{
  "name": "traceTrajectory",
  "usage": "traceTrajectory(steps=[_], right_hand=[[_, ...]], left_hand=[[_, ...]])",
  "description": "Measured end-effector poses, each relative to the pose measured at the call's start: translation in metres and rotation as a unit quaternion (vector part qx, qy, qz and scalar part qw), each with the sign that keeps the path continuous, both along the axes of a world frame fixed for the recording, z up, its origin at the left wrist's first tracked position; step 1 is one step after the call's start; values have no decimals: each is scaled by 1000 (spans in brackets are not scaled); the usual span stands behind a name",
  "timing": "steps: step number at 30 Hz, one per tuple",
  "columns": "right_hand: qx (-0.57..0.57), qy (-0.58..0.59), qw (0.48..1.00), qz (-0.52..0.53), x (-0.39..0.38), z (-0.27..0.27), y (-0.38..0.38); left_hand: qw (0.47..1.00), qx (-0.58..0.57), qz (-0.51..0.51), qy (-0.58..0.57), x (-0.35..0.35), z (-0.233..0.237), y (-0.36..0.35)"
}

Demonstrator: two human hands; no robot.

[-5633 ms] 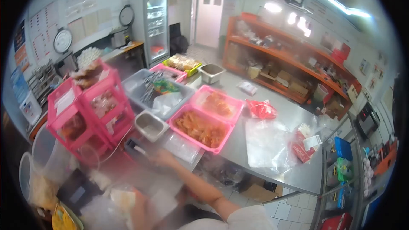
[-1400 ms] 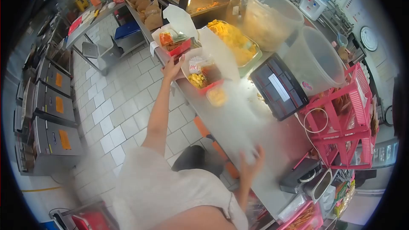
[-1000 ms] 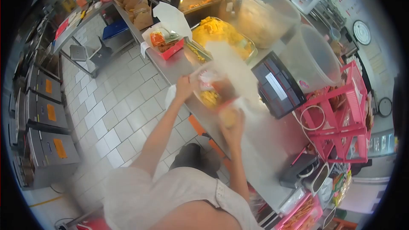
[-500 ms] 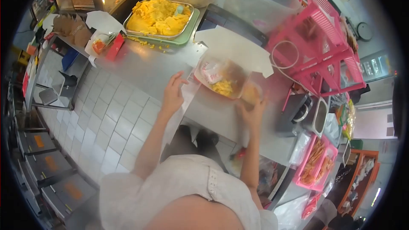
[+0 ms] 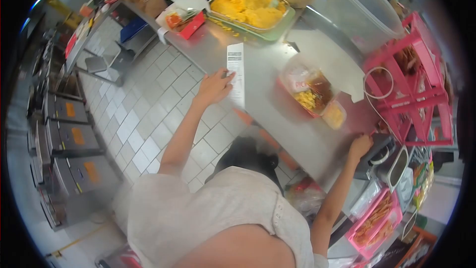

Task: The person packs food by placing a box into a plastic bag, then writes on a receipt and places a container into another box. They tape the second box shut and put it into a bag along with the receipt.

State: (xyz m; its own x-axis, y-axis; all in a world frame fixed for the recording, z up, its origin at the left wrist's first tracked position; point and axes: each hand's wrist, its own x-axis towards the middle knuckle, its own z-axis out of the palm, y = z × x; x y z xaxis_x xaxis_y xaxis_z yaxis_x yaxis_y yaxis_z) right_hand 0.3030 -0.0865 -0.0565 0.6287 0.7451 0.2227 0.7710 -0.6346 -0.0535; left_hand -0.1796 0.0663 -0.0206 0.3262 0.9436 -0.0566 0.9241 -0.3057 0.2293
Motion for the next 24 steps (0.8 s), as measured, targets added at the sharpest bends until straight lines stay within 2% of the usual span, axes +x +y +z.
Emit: traceTrajectory(steps=[2,3,5,6,8,12,14,17,20,22,23,24], right_hand=[[28,-8,999,-26,-10,5,1],[29,-7,999,-19,-21,9,1],[40,63,991,-111,-43,24,-1],[47,35,995,-80,-38,10,-8],[45,52,995,-78,-46,12,-15],[-2,86,993,-78,-49,11,-35],[-28,101,992,-67,-55,21,-39],[-27,123,990,-60,-61,34,-38],[-48,61,990,-116,-61,24,-20],[-79,39,984,-152,-44,11,-11],[-82,32,985,-148,-35,9,-15],[-63,90,992,-60,-26,9,-25]], left_hand=[[998,-21,-49,-28,-2,-2,4],[999,-20,-42,-27,-3,-6,4],[994,58,-84,-44,2,-14,4],[994,59,-83,-47,7,-16,4],[997,73,-8,-36,21,-16,1],[994,96,31,-52,40,-18,-5],[984,174,28,-31,45,-21,-6],[991,129,17,-9,46,-16,-10],[995,105,-1,3,48,-17,-22],[994,105,-1,-30,48,-25,-25],[992,112,-1,-57,48,-28,-25],[992,110,4,-63,48,-29,-25]])
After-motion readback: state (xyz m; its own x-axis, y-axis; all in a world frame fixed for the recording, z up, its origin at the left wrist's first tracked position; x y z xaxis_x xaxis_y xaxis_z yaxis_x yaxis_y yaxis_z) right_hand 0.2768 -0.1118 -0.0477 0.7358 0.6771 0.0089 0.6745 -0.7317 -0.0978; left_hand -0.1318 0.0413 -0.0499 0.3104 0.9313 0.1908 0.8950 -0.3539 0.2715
